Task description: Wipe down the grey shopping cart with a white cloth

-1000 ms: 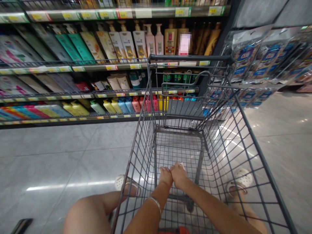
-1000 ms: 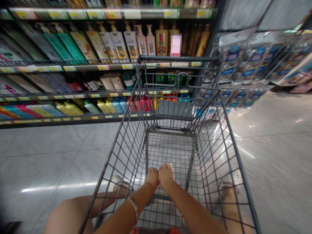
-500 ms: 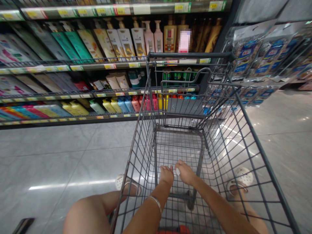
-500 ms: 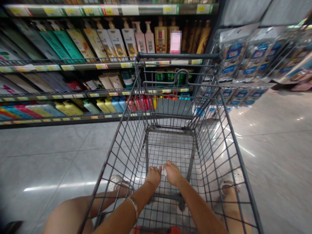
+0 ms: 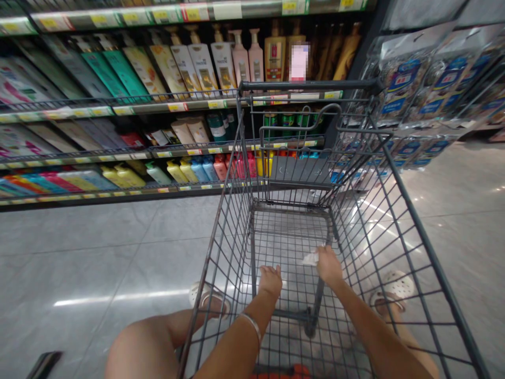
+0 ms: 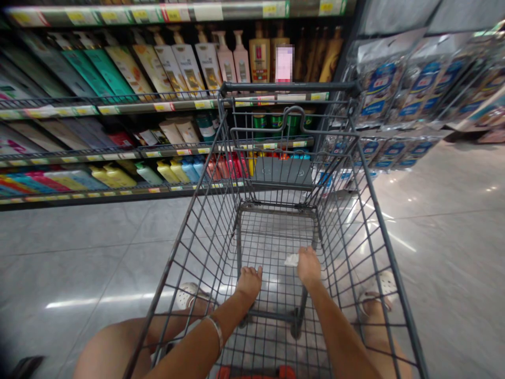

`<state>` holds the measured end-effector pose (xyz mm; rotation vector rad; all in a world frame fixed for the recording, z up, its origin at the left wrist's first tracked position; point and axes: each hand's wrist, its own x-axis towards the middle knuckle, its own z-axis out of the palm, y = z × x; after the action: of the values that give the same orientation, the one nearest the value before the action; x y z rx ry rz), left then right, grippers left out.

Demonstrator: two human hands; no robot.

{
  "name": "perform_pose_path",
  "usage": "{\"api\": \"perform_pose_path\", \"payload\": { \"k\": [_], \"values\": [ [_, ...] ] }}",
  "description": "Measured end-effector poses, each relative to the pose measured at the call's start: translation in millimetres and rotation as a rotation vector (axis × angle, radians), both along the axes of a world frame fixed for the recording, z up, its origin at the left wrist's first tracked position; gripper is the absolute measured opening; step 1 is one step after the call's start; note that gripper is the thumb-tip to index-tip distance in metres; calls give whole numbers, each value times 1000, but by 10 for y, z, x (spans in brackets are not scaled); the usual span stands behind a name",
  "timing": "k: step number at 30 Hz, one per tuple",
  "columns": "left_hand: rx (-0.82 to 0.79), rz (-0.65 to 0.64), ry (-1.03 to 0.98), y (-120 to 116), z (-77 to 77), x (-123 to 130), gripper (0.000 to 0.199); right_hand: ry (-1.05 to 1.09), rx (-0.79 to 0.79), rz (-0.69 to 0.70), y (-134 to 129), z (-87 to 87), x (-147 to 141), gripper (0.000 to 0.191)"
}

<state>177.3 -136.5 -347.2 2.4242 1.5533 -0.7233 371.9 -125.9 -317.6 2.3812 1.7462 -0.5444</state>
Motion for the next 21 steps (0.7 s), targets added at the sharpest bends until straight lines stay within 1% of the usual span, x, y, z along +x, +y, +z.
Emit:
{"api": "perform_pose_path", "payload": {
  "k": [3, 5, 9, 12, 21],
  "values": [
    [0, 0, -4, -4, 1, 0, 40, -53, 13, -83, -15, -26, 52, 32],
    [-6, -6, -6, -4, 8, -5, 39, -59, 17, -103, -6, -57, 18, 32],
    [-26, -27, -13, -8, 41, -38, 39, -20, 19, -46, 22, -121, -142, 33],
    [-50, -54, -10, -17, 80, -85, 39, 7, 12, 8, 10, -136, -272, 33],
    [-117, -139, 18, -98, 216, -226, 40, 46, -24, 71, -111, -25, -542, 34]
  ]
}}
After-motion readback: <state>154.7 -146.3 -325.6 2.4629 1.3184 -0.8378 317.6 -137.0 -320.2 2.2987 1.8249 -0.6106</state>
